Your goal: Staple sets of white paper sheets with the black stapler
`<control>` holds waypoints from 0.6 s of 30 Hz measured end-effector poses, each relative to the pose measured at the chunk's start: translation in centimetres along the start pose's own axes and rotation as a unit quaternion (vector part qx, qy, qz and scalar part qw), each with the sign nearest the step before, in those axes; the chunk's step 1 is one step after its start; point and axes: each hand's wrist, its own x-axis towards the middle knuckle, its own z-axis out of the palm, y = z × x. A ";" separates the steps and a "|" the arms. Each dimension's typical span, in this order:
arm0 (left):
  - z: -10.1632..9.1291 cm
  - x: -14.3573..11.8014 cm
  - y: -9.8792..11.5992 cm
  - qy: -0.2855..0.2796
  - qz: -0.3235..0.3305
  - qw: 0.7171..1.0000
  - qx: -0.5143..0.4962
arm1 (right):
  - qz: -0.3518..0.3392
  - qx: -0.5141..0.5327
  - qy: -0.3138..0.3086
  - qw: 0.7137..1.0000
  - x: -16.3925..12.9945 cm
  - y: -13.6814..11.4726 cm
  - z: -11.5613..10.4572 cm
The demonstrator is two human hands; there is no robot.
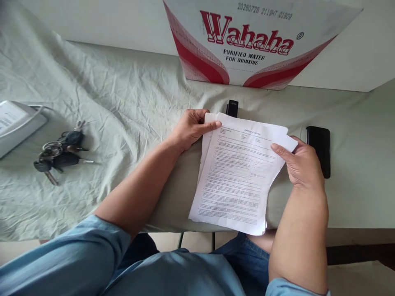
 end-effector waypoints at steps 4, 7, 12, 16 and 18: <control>0.1 -0.3 0.7 0.002 -0.010 1.000 -0.022 | -0.074 0.008 0.072 0.995 1.1 0.7 0.0; 0.1 -0.3 1.2 -0.002 -0.020 1.000 -0.020 | -0.124 0.024 0.100 0.987 1.3 0.8 0.3; 0.2 -0.3 1.1 -0.001 -0.014 1.000 -0.020 | -0.183 -0.005 0.105 0.977 0.8 0.7 0.5; 0.2 -0.3 0.9 -0.001 -0.015 1.000 -0.025 | -0.213 -0.107 0.116 0.964 0.7 0.7 0.3; 0.1 -0.3 0.8 -0.008 -0.012 1.000 -0.024 | -0.235 -0.104 0.135 0.957 0.8 0.6 0.5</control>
